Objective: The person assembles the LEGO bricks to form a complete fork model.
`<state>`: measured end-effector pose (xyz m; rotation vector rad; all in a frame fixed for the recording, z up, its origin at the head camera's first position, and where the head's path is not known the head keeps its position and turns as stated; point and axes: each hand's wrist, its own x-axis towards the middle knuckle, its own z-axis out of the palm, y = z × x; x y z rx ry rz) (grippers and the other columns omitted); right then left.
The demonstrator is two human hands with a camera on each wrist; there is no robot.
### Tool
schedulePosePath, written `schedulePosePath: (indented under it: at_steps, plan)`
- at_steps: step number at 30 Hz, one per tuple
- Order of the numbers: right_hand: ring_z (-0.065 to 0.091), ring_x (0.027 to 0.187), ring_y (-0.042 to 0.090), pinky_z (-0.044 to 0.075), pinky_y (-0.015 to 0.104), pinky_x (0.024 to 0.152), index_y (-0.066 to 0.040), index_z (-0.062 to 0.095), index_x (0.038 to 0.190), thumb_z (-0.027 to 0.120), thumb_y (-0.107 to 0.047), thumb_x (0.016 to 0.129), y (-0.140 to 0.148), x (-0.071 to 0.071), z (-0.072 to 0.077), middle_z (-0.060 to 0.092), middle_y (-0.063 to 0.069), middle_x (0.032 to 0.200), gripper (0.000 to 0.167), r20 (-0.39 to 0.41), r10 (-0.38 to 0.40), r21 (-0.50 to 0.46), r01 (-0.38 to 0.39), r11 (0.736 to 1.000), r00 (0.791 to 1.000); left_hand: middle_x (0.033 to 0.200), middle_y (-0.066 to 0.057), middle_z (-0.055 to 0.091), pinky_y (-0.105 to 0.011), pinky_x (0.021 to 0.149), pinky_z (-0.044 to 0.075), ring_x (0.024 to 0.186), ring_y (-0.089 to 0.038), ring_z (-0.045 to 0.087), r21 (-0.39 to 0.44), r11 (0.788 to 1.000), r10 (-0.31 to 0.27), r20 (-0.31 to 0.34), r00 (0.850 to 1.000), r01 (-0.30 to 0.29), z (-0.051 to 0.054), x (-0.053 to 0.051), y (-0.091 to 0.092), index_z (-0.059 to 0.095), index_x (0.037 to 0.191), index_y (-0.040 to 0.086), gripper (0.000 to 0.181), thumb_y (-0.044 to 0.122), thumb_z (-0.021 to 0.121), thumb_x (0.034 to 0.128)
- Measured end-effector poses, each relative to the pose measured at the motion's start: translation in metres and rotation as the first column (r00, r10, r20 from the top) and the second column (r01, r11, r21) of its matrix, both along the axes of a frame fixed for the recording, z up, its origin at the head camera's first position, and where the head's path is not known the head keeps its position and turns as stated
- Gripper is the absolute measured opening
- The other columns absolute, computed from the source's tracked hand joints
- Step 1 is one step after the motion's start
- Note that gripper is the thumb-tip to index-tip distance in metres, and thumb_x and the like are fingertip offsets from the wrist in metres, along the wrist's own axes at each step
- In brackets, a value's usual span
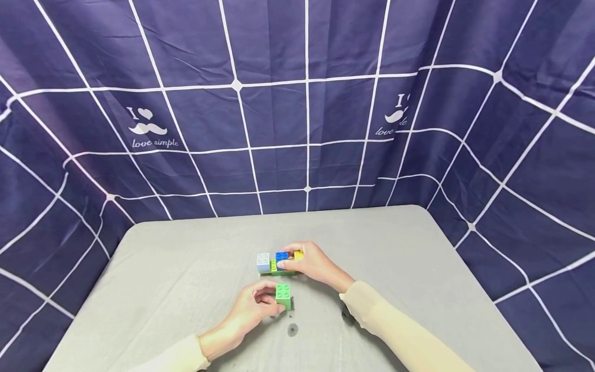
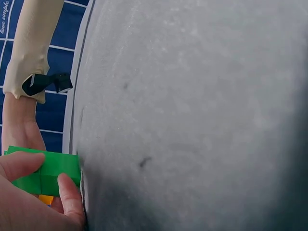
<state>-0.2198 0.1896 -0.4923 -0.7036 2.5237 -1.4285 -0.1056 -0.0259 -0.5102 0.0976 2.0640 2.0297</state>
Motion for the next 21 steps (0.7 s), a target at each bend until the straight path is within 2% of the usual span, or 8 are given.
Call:
schedulePosePath:
  at_steps: [8, 14, 21]
  plan:
    - [0.065, 0.090, 0.017, 0.054, 0.027, 0.077, -0.010, 0.082, 0.124, 0.090, -0.026, 0.092, -0.0019, -0.0005, -0.0010, 0.076, 0.000, 0.108, 0.037, 0.003, 0.001, -0.011, -0.001, 1.000, 1.000, 0.109, -0.002, 0.075, -0.023, 0.068, 0.053, 0.086, -0.017, 0.064, -0.011, 1.000, 0.008, -0.014, 1.000, -0.008, -0.0008, -0.0014, 0.0012, 0.077, 0.118, 0.003, 0.040, -0.007, 0.087, 0.0804]
    - [0.066, 0.089, 0.017, 0.054, 0.027, 0.076, -0.010, 0.082, 0.123, 0.090, -0.027, 0.092, -0.0030, -0.0008, -0.0011, 0.076, -0.001, 0.107, 0.036, 0.008, 0.003, 0.002, -0.003, 1.000, 1.000, 0.110, -0.003, 0.074, -0.023, 0.068, 0.052, 0.087, -0.018, 0.064, -0.026, 1.000, -0.005, 0.003, 1.000, 0.005, -0.0011, -0.0013, -0.0006, 0.076, 0.120, 0.003, 0.041, -0.007, 0.086, 0.0815]
    - [0.066, 0.092, 0.016, 0.054, 0.028, 0.080, -0.012, 0.082, 0.123, 0.089, -0.028, 0.093, -0.0022, -0.0009, 0.0013, 0.076, -0.003, 0.108, 0.035, -0.010, 0.005, 0.020, -0.005, 1.000, 1.000, 0.111, -0.003, 0.073, -0.023, 0.069, 0.052, 0.087, -0.018, 0.064, -0.019, 1.000, -0.014, -0.010, 1.000, 0.013, -0.0007, -0.0005, -0.0003, 0.075, 0.123, 0.003, 0.047, -0.010, 0.085, 0.0790]
